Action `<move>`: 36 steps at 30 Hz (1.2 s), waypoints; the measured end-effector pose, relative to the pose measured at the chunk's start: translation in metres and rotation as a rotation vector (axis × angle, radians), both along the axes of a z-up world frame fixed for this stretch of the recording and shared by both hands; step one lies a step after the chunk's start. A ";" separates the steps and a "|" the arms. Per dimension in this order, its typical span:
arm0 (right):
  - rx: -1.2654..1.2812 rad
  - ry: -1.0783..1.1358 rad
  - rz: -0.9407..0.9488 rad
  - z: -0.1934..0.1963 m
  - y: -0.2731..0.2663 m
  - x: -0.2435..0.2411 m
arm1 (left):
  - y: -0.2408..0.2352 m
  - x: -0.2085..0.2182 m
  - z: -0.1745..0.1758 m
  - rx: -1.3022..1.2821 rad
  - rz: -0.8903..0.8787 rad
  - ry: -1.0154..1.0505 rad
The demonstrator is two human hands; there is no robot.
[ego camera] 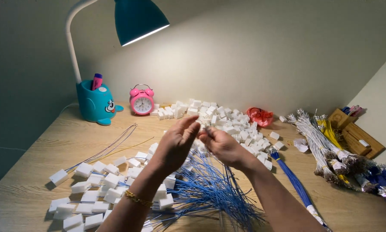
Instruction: The person inserts the stripped ends of blue wires into small white plastic connectors. They repeatedly pick up a connector, insert a wire, and place the assembled piece on the table among many others.
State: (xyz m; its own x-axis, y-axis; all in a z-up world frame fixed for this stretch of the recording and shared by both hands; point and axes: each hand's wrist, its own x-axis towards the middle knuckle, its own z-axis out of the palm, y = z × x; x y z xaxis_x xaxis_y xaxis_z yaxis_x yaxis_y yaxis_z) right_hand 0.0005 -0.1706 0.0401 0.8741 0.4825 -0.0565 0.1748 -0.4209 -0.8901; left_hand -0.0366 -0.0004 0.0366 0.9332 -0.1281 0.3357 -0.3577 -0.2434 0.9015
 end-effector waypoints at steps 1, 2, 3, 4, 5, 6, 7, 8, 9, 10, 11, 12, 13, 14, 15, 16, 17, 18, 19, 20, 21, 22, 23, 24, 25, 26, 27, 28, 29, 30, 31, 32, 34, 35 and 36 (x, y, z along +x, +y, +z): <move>0.100 0.106 -0.091 -0.003 -0.007 0.005 | 0.011 0.002 -0.002 -0.070 0.026 -0.017; 0.100 0.109 -0.089 -0.002 -0.009 0.006 | 0.017 0.003 -0.002 -0.070 0.029 -0.014; 0.141 0.149 -0.127 0.000 -0.012 0.007 | 0.024 0.003 -0.002 -0.118 0.055 0.021; 0.178 0.189 -0.164 0.002 -0.014 0.009 | 0.030 0.005 -0.002 -0.168 0.082 0.056; 0.176 0.192 -0.161 -0.001 -0.013 0.011 | 0.031 0.008 -0.004 -0.170 0.085 0.059; 0.176 0.180 -0.130 -0.004 -0.012 0.014 | 0.032 0.010 -0.005 -0.143 0.095 0.091; 0.176 0.169 -0.099 -0.007 -0.012 0.016 | 0.033 0.013 -0.008 -0.117 0.104 0.122; 0.177 0.177 -0.093 -0.013 -0.010 0.020 | 0.031 0.013 -0.009 -0.114 0.112 0.129; 0.196 0.145 -0.042 -0.020 -0.008 0.025 | 0.029 0.014 -0.010 -0.095 0.078 0.171; 0.220 0.118 0.004 -0.028 -0.006 0.030 | 0.027 0.015 -0.012 -0.070 0.041 0.218; 0.228 0.130 0.008 -0.032 -0.002 0.035 | 0.027 0.016 -0.013 -0.063 0.046 0.229; 0.233 0.076 0.055 -0.037 0.001 0.039 | 0.026 0.018 -0.015 -0.061 0.003 0.177; 0.239 0.022 0.102 -0.042 0.003 0.043 | 0.024 0.020 -0.017 -0.060 -0.041 0.125; 0.247 0.036 0.098 -0.049 0.004 0.048 | 0.023 0.025 -0.021 -0.053 -0.042 0.140; 0.277 0.022 0.176 -0.055 0.005 0.052 | 0.022 0.030 -0.026 -0.069 -0.022 0.082; 0.307 0.004 0.257 -0.060 0.007 0.057 | 0.021 0.035 -0.030 -0.086 0.000 0.019; 0.315 0.014 0.255 -0.061 0.006 0.057 | 0.020 0.037 -0.031 -0.079 0.000 0.031; 0.261 0.004 0.258 -0.060 0.007 0.057 | 0.020 0.039 -0.031 -0.085 0.027 0.048; 0.206 -0.007 0.261 -0.058 0.008 0.058 | 0.020 0.041 -0.030 -0.091 0.054 0.065; 0.210 -0.003 0.266 -0.055 0.006 0.057 | 0.020 0.044 -0.028 -0.088 0.060 0.068; 0.269 0.109 0.295 -0.052 0.005 0.056 | 0.020 0.046 -0.026 -0.104 0.080 0.143; 0.325 0.218 0.321 -0.049 0.003 0.055 | 0.020 0.047 -0.024 -0.122 0.099 0.213; 0.328 0.219 0.324 -0.047 0.003 0.055 | 0.020 0.047 -0.022 -0.119 0.103 0.213; 0.328 0.249 0.293 -0.046 0.000 0.054 | 0.019 0.047 -0.019 -0.022 0.096 0.256; 0.328 0.280 0.262 -0.045 -0.004 0.053 | 0.016 0.046 -0.017 0.077 0.089 0.298; 0.326 0.280 0.244 -0.049 -0.012 0.055 | 0.013 0.047 -0.027 0.075 0.071 0.300; 0.460 0.298 0.226 -0.053 -0.021 0.056 | 0.010 0.048 -0.036 0.314 0.050 0.215; 0.590 0.314 0.203 -0.057 -0.033 0.056 | 0.003 0.047 -0.047 0.545 0.023 0.123; 0.587 0.313 0.179 -0.051 -0.044 0.051 | -0.008 0.046 -0.072 0.539 -0.001 0.122; 0.642 0.265 0.141 -0.045 -0.054 0.045 | -0.020 0.043 -0.098 0.817 -0.139 -0.142; 0.696 0.215 0.104 -0.038 -0.063 0.037 | -0.031 0.038 -0.123 1.084 -0.279 -0.418; 0.694 0.212 0.091 -0.040 -0.073 0.033 | -0.048 0.037 -0.141 1.077 -0.290 -0.424; 0.713 0.096 0.072 -0.041 -0.089 0.024 | -0.078 0.035 -0.174 1.033 -0.256 -0.740; 0.711 0.088 0.070 -0.043 -0.092 0.019 | -0.080 0.035 -0.158 1.031 -0.256 -0.749; 0.765 0.071 0.067 -0.045 -0.097 0.014 | -0.083 0.035 -0.142 1.063 -0.364 -0.584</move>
State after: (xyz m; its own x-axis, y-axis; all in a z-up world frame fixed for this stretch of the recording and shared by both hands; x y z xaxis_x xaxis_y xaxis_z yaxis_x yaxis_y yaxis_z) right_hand 0.0143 -0.2678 -0.0046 0.8483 0.4616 0.2593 0.1096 0.3261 -0.9390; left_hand -0.0019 -0.0837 -0.1058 0.5354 -0.8040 0.2587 -0.8335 -0.5525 0.0081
